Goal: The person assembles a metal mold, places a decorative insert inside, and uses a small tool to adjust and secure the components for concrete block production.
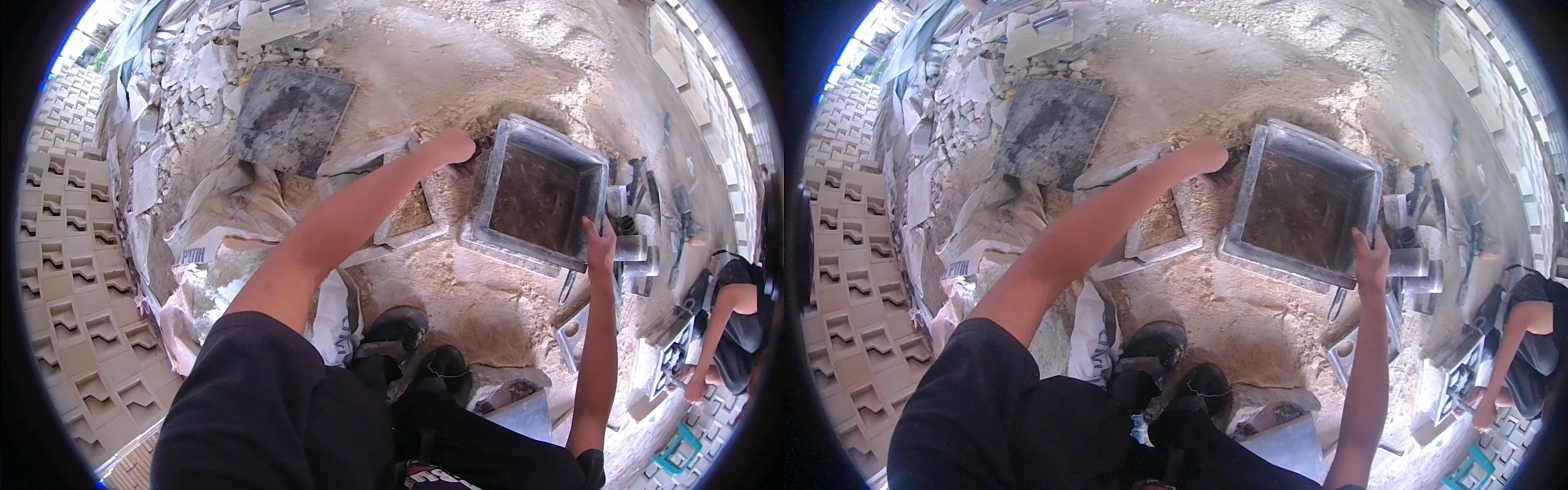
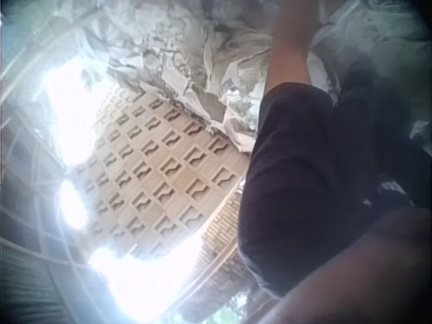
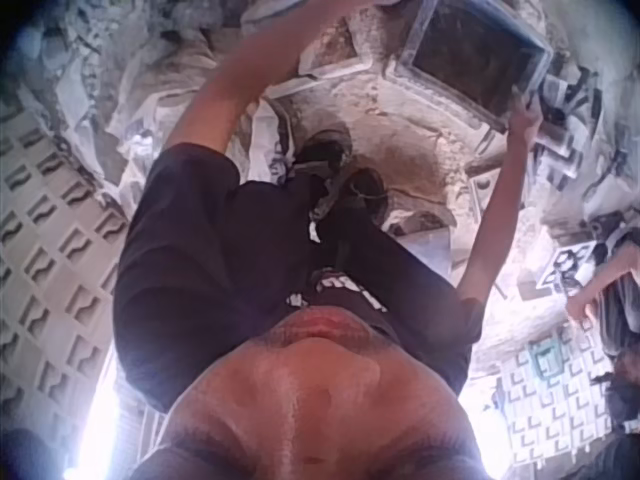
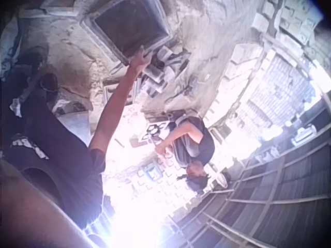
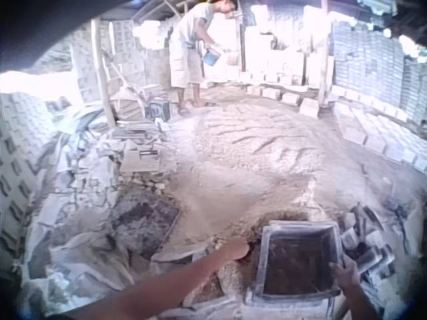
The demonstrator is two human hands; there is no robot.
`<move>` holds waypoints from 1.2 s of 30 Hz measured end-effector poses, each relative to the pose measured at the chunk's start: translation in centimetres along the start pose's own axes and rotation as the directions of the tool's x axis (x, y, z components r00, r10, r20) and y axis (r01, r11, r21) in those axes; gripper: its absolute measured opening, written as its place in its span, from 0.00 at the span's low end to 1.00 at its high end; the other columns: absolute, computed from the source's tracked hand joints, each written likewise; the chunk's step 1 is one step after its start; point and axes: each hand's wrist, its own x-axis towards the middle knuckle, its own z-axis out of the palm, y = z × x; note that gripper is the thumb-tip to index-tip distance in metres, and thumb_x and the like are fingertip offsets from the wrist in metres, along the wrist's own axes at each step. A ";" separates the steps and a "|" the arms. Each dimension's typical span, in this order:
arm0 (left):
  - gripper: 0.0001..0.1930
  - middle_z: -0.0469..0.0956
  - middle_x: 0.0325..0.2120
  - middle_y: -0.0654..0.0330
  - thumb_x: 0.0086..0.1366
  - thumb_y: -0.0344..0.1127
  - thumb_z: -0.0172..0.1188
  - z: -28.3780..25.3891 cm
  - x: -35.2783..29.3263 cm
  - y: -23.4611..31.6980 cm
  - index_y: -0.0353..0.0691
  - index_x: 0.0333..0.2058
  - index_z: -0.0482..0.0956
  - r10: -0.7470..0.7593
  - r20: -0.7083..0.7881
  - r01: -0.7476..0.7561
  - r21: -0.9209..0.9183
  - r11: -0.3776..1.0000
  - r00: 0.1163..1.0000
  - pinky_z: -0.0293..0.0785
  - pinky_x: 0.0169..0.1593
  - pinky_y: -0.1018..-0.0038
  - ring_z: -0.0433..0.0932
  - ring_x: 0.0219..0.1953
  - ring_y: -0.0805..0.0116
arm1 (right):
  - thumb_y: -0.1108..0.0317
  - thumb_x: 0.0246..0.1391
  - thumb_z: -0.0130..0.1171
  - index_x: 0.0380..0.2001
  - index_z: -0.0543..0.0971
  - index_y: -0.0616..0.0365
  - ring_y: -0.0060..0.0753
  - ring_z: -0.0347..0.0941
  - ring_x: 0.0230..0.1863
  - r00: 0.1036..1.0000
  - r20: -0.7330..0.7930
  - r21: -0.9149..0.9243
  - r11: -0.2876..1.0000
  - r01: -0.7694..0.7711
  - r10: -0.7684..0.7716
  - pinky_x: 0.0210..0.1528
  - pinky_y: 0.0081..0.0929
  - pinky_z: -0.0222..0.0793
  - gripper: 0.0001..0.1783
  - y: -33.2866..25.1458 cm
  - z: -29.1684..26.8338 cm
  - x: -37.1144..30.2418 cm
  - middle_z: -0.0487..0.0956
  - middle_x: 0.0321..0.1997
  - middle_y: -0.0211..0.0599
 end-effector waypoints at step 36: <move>0.10 0.75 0.40 0.53 0.59 0.25 0.52 25.1 -9.5 0.0 0.35 0.40 0.74 0.589 0.756 -0.958 0.220 0.183 0.286 0.68 0.54 0.64 0.73 0.48 0.55 | 0.46 0.57 0.54 0.57 0.63 0.67 0.52 0.60 0.61 0.661 -0.571 -0.458 0.478 -0.749 0.487 0.60 0.49 0.58 0.37 15.6 -11.7 -22.3 0.65 0.58 0.55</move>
